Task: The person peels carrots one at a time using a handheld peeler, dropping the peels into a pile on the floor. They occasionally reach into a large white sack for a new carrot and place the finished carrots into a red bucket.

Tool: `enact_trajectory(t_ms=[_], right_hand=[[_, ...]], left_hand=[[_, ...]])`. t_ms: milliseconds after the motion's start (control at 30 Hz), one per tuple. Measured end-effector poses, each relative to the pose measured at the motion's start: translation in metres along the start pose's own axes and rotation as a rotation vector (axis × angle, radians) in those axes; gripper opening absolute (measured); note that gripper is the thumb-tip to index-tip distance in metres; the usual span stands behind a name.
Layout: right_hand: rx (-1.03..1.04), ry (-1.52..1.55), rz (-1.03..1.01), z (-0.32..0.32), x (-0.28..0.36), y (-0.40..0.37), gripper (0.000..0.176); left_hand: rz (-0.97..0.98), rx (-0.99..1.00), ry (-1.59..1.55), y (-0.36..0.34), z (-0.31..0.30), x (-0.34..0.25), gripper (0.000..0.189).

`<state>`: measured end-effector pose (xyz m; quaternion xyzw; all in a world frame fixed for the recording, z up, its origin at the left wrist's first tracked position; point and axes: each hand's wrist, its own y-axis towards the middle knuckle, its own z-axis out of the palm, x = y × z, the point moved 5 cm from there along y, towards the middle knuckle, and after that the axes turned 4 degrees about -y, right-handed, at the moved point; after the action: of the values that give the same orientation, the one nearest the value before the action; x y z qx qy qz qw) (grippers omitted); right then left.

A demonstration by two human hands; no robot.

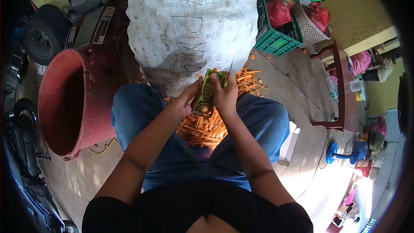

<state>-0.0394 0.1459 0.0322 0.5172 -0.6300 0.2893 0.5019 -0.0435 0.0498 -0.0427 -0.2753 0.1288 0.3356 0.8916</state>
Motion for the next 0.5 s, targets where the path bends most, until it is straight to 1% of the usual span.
enact_trajectory(t_ms=[67, 133, 200, 267, 300, 333, 367, 400, 433, 467, 500], right_hand=[[-0.078, -0.121, -0.107, -0.003, 0.000, -0.001, 0.021], [-0.065, -0.158, -0.080, -0.006, -0.004, 0.003, 0.018], [-0.221, -0.272, -0.162, -0.018, -0.011, 0.013, 0.019], [-0.458, -0.321, -0.080, -0.054, -0.031, 0.041, 0.020], [-0.562, -0.377, -0.040, -0.073, -0.041, 0.054, 0.021], [-0.668, -0.431, 0.001, -0.091, -0.048, 0.061, 0.023], [-0.672, -0.431, 0.004, -0.101, -0.053, 0.065, 0.023], [-0.683, -0.321, 0.076, -0.110, -0.057, 0.067, 0.024], [-0.689, -0.211, 0.147, -0.114, -0.062, 0.067, 0.025], [-0.690, -0.214, 0.147, -0.111, -0.062, 0.064, 0.025], [-0.554, -0.076, 0.162, -0.095, -0.052, 0.059, 0.026]], left_hand=[[-0.120, -0.034, -0.094, 0.013, -0.014, 0.013, 0.045], [-0.132, -0.030, -0.060, 0.004, -0.001, 0.011, 0.042], [-0.140, -0.033, -0.027, -0.005, 0.007, 0.011, 0.039], [-0.286, -0.012, 0.062, -0.011, 0.011, 0.023, 0.042], [-0.273, 0.036, 0.140, -0.011, 0.008, 0.027, 0.042], [-0.276, 0.037, 0.141, -0.016, 0.013, 0.027, 0.042], [-0.252, -0.018, 0.195, -0.023, 0.020, 0.021, 0.043], [-0.226, -0.072, 0.251, -0.027, 0.023, 0.016, 0.043], [-0.227, -0.068, 0.252, -0.025, 0.025, 0.013, 0.043], [-0.208, -0.099, 0.169, -0.022, 0.025, 0.009, 0.043], [-0.185, -0.132, 0.084, -0.019, 0.023, 0.005, 0.043]])
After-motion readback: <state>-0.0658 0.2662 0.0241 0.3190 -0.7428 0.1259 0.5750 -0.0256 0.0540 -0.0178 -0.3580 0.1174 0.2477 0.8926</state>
